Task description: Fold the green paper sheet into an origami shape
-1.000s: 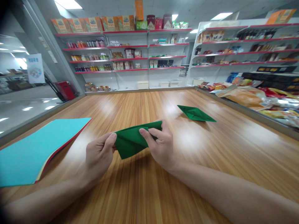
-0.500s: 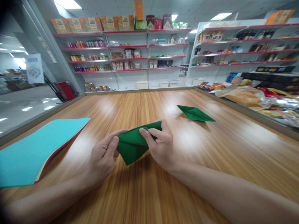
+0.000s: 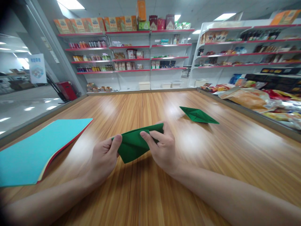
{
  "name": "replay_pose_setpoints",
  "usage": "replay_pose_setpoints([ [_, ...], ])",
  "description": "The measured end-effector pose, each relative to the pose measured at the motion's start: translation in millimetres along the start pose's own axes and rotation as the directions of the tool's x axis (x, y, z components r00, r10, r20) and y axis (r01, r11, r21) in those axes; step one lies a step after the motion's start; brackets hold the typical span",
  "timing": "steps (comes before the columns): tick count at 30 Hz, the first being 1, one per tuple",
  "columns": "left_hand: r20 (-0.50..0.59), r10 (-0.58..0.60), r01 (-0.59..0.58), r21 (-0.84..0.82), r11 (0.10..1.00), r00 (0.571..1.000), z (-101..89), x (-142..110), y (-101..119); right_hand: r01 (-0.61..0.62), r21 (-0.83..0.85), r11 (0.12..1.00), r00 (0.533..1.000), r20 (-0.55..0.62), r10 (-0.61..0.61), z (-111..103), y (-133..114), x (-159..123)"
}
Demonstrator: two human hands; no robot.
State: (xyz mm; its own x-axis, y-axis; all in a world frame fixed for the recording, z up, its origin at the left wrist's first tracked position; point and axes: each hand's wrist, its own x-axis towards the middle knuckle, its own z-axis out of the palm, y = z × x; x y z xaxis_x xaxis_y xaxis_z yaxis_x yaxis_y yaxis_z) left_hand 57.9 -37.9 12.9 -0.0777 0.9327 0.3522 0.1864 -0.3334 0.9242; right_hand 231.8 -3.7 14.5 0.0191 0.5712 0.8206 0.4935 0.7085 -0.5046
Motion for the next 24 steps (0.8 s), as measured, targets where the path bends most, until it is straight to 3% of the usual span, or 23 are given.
replay_pose_setpoints([
  [11, 0.203, 0.128, -0.134, 0.013, 0.991, 0.971, -0.2, -1.9, -0.9, -0.124, 0.052, 0.991, 0.992, 0.034, 0.122, -4.3, 0.5, 0.2],
  [18, 0.131, 0.297, -0.324, 0.311, 0.894, 0.946, -1.1, 0.7, 6.0, -0.096, 0.032, 0.995, 0.994, 0.053, 0.094, -6.3, 2.5, 0.6],
  [24, 0.14, 0.378, -0.403, 0.327, 0.855, 0.915, -1.0, 0.8, 7.1, -0.074, 0.027, 0.997, 0.996, 0.058, 0.072, -8.5, 3.3, 1.8],
])
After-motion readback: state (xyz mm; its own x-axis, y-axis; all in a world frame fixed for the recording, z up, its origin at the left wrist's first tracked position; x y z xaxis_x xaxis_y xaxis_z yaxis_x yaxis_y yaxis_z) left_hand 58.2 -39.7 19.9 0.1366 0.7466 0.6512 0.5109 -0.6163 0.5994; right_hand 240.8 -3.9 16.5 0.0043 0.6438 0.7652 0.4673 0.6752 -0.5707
